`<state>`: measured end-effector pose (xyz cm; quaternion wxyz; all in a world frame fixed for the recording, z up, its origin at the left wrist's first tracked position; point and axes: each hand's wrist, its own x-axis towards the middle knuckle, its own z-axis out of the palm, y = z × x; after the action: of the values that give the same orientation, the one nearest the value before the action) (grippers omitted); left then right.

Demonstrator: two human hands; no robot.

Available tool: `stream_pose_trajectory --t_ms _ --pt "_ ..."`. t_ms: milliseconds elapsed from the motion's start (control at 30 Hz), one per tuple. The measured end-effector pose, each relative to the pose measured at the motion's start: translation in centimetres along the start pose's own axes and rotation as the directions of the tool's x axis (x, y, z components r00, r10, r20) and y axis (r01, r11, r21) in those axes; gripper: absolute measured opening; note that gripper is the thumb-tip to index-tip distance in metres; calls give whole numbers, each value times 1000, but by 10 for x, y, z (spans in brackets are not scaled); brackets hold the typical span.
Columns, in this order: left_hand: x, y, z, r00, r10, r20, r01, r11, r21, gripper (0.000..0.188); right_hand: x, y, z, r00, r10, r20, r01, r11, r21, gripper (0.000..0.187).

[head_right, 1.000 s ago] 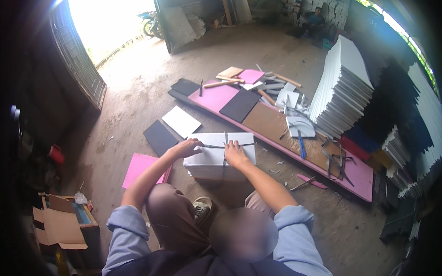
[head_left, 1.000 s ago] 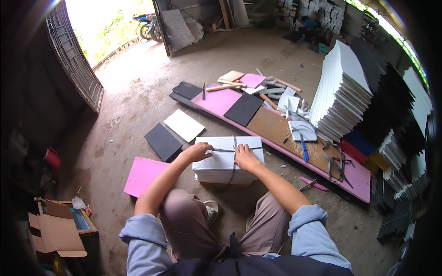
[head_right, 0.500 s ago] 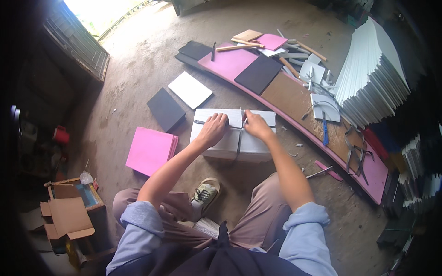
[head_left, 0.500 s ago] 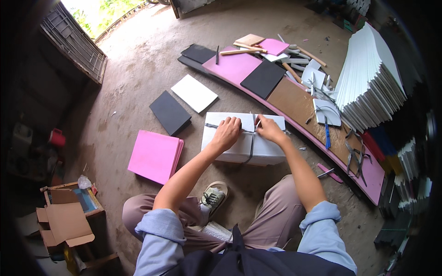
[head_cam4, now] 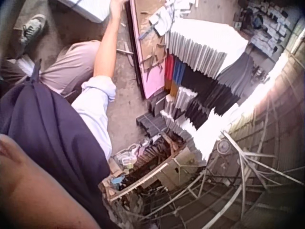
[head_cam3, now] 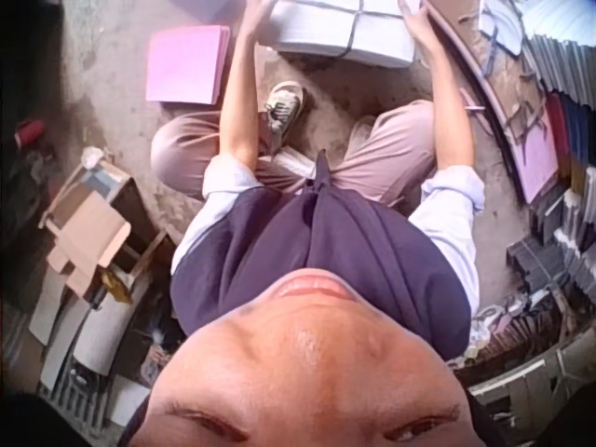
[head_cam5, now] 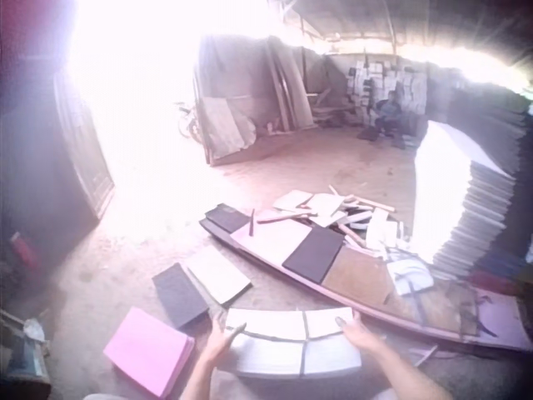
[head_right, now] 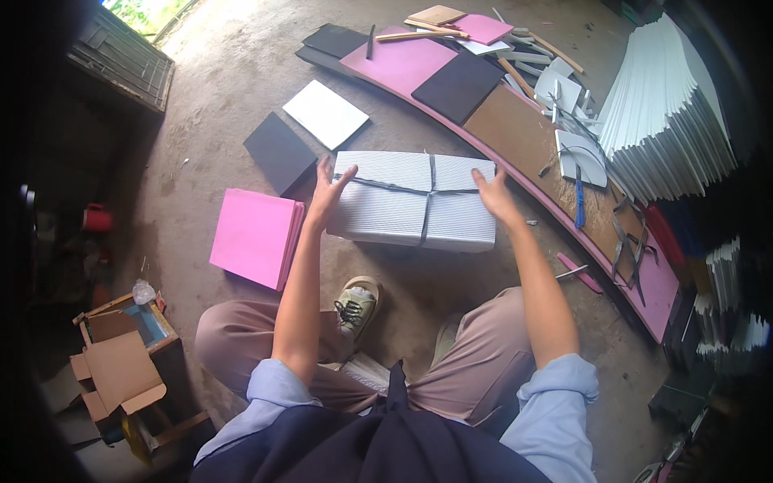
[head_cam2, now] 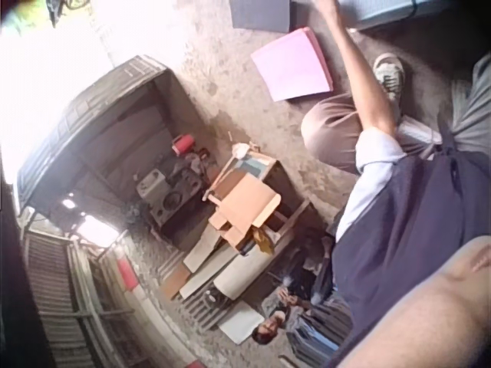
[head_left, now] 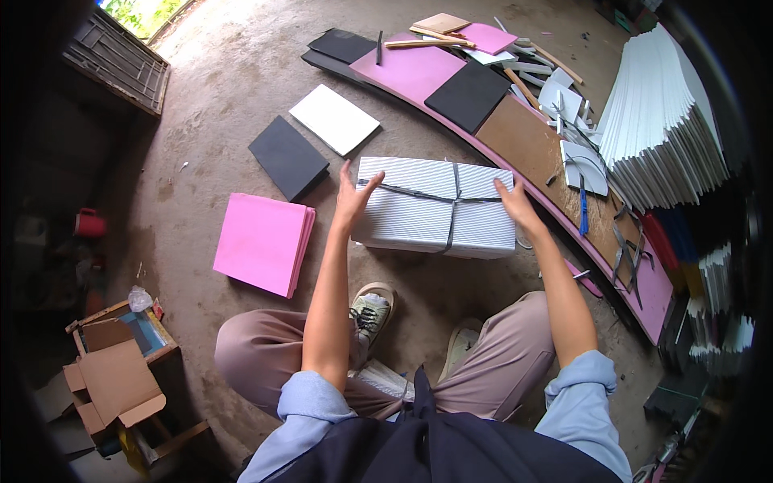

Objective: The person sits on the floor and ties a stack of notebooks with a black string, then uses a utility knife to cut the excess string. They carry the bound stack to a shelf and place it among other stacks. Afterwards, they gather various colored paper scraps and trimmings from the floor and put them into a white sack.

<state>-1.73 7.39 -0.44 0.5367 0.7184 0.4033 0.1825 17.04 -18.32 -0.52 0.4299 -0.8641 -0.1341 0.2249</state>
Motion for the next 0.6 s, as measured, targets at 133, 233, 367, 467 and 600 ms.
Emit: stream_pose_trajectory --t_ms 133,233,367,467,600 --pt "-7 7 5 964 -21 265 51 993 -106 86 -6 8 0 998 60 6 -60 998 21 76" --pt "5 -11 -14 974 -40 223 58 996 -74 83 -13 -18 18 984 166 64 -164 986 -37 76" --pt "-7 6 -2 991 129 34 -132 982 134 80 -11 -9 23 993 -26 -118 4 982 -189 74" --pt "-25 21 4 816 560 -142 -427 750 505 75 -22 -24 34 960 -190 -206 55 848 -527 66" --pt "-39 20 8 669 736 99 -648 514 561 41 -41 -59 55 831 -548 -92 386 687 -615 44"
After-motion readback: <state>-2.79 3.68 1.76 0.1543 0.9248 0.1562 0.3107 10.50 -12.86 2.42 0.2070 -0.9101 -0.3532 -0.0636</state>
